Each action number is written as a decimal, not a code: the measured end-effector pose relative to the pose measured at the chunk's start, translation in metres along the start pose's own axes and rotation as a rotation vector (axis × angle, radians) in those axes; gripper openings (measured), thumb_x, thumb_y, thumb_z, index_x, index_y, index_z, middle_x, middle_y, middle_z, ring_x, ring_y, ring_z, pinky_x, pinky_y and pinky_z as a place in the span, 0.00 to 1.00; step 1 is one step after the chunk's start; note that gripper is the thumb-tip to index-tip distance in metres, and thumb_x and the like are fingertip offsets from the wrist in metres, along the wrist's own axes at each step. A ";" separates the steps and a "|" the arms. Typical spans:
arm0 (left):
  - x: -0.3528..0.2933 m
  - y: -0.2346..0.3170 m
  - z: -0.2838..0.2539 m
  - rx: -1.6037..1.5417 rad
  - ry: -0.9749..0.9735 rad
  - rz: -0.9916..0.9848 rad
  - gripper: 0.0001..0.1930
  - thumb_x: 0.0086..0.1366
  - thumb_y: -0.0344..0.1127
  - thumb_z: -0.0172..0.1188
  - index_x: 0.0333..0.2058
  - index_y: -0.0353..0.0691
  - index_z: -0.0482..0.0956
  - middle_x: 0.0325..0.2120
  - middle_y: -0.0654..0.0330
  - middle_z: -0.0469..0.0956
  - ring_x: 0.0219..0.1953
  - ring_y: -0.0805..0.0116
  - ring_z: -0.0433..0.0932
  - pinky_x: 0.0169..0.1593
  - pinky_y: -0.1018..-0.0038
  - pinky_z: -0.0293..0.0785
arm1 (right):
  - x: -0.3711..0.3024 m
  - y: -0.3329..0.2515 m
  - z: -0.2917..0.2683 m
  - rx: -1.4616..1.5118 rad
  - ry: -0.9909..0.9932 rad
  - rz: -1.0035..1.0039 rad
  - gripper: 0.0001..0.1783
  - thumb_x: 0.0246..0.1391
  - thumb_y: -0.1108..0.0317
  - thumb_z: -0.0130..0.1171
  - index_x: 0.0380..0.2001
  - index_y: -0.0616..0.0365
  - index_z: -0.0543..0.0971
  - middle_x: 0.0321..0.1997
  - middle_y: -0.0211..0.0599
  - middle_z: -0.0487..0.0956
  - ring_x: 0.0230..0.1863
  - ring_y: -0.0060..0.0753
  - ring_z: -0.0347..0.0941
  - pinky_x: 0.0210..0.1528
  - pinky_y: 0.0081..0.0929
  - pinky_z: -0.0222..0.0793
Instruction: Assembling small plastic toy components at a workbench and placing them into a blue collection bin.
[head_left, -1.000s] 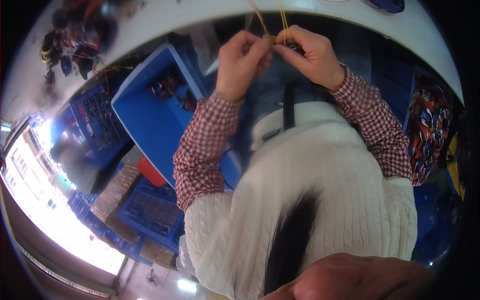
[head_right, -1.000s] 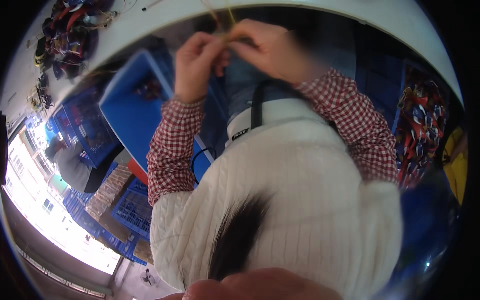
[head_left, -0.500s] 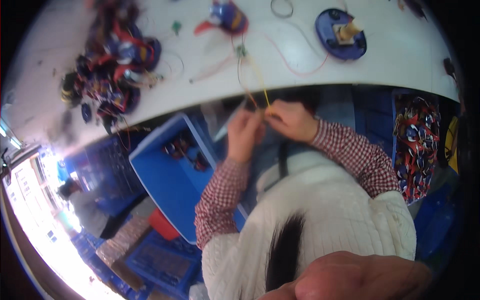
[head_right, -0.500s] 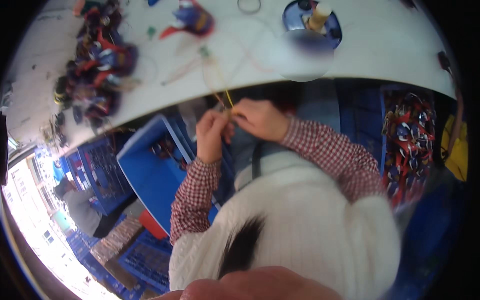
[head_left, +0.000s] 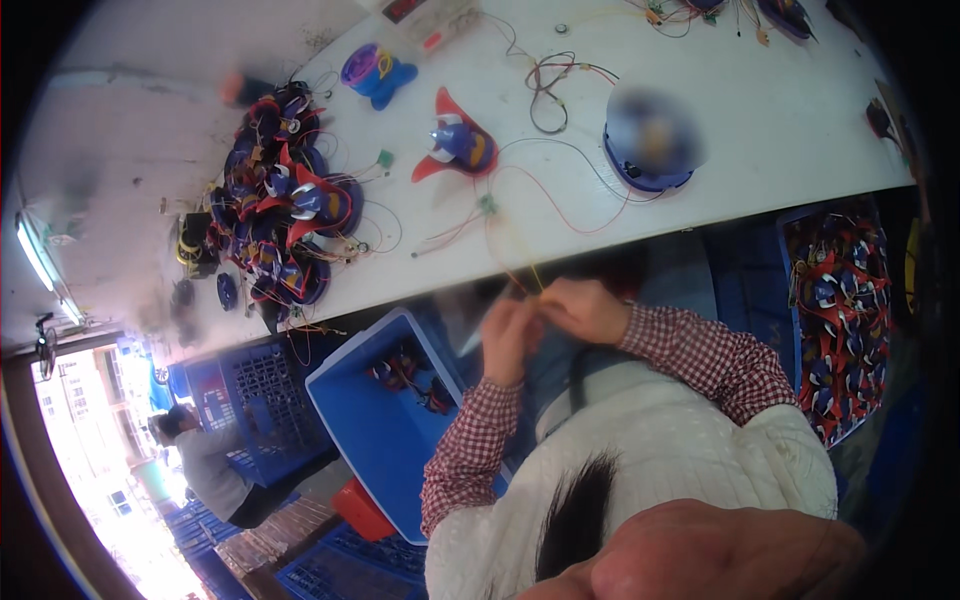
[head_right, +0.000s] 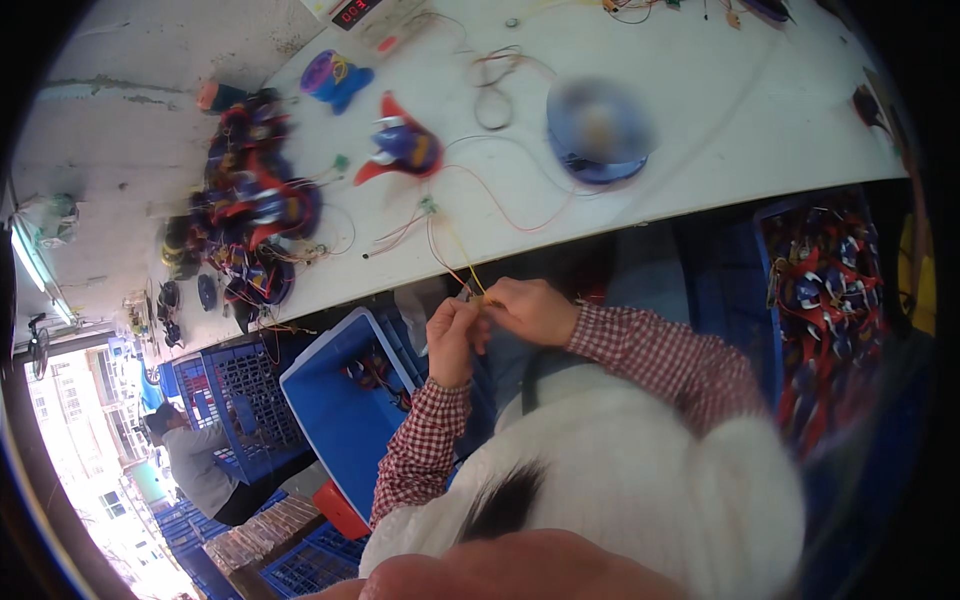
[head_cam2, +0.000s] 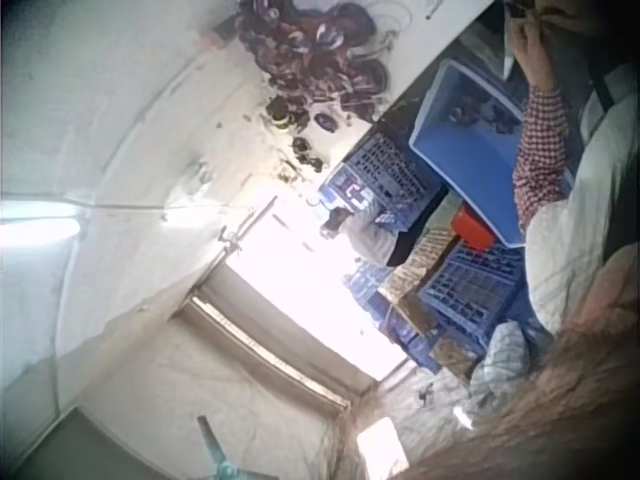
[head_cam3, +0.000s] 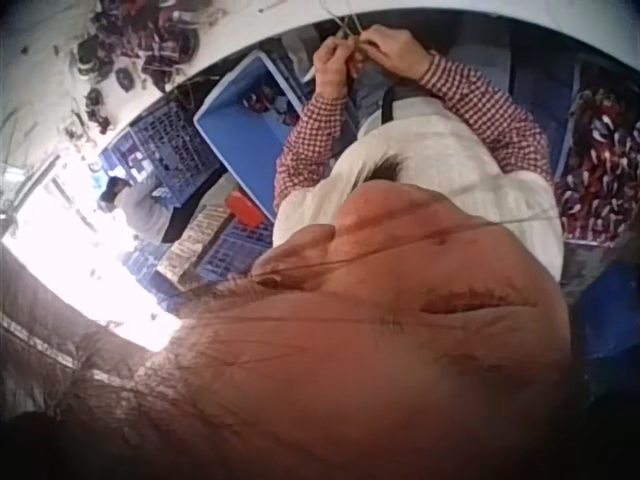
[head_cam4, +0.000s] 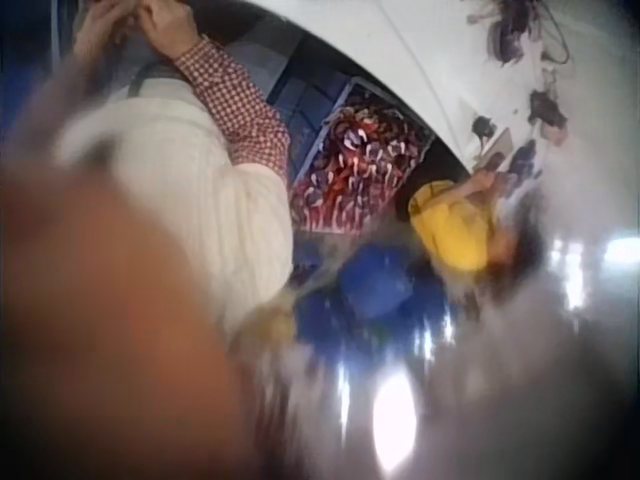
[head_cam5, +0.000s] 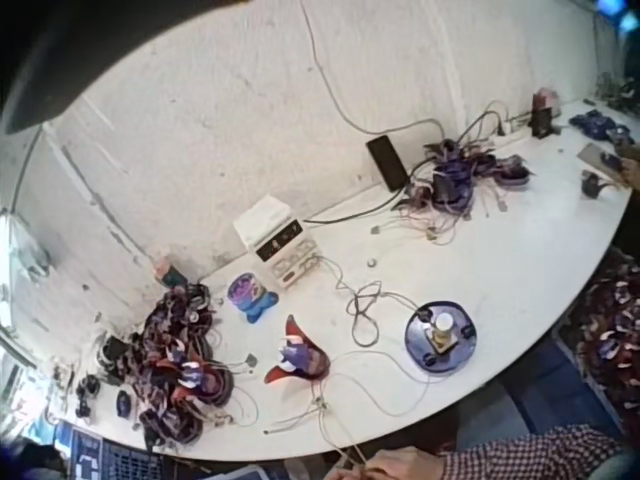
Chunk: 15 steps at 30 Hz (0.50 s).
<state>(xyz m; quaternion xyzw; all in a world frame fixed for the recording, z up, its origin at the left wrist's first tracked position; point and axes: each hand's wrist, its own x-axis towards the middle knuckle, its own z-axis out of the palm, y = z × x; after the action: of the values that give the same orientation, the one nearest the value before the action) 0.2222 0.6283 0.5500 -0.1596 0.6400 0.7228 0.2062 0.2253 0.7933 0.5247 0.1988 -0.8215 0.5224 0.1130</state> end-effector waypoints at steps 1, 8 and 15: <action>0.000 0.000 0.000 -0.001 0.003 0.001 0.05 0.62 0.30 0.53 0.27 0.39 0.71 0.17 0.60 0.74 0.14 0.76 0.69 0.15 0.85 0.61 | 0.000 0.000 0.000 0.002 0.002 -0.001 0.07 0.45 0.75 0.59 0.30 0.59 0.74 0.29 0.35 0.75 0.25 0.35 0.73 0.27 0.26 0.69; -0.004 0.003 0.003 0.003 0.045 0.010 0.06 0.63 0.31 0.52 0.27 0.39 0.71 0.16 0.61 0.74 0.13 0.75 0.69 0.15 0.85 0.62 | -0.002 0.002 0.007 0.009 0.025 -0.039 0.07 0.46 0.74 0.59 0.31 0.59 0.74 0.29 0.36 0.75 0.25 0.36 0.73 0.27 0.27 0.69; 0.003 -0.002 -0.003 0.824 0.208 0.620 0.13 0.59 0.33 0.58 0.41 0.34 0.70 0.35 0.53 0.71 0.32 0.68 0.68 0.34 0.78 0.67 | -0.003 0.020 0.007 0.166 0.043 0.111 0.11 0.48 0.70 0.60 0.36 0.60 0.74 0.34 0.39 0.77 0.30 0.40 0.75 0.32 0.29 0.71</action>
<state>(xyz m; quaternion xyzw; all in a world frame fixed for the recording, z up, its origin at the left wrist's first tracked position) 0.2205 0.6257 0.5468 0.0606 0.9054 0.4186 -0.0364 0.2190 0.7950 0.5047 0.1503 -0.7824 0.5984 0.0846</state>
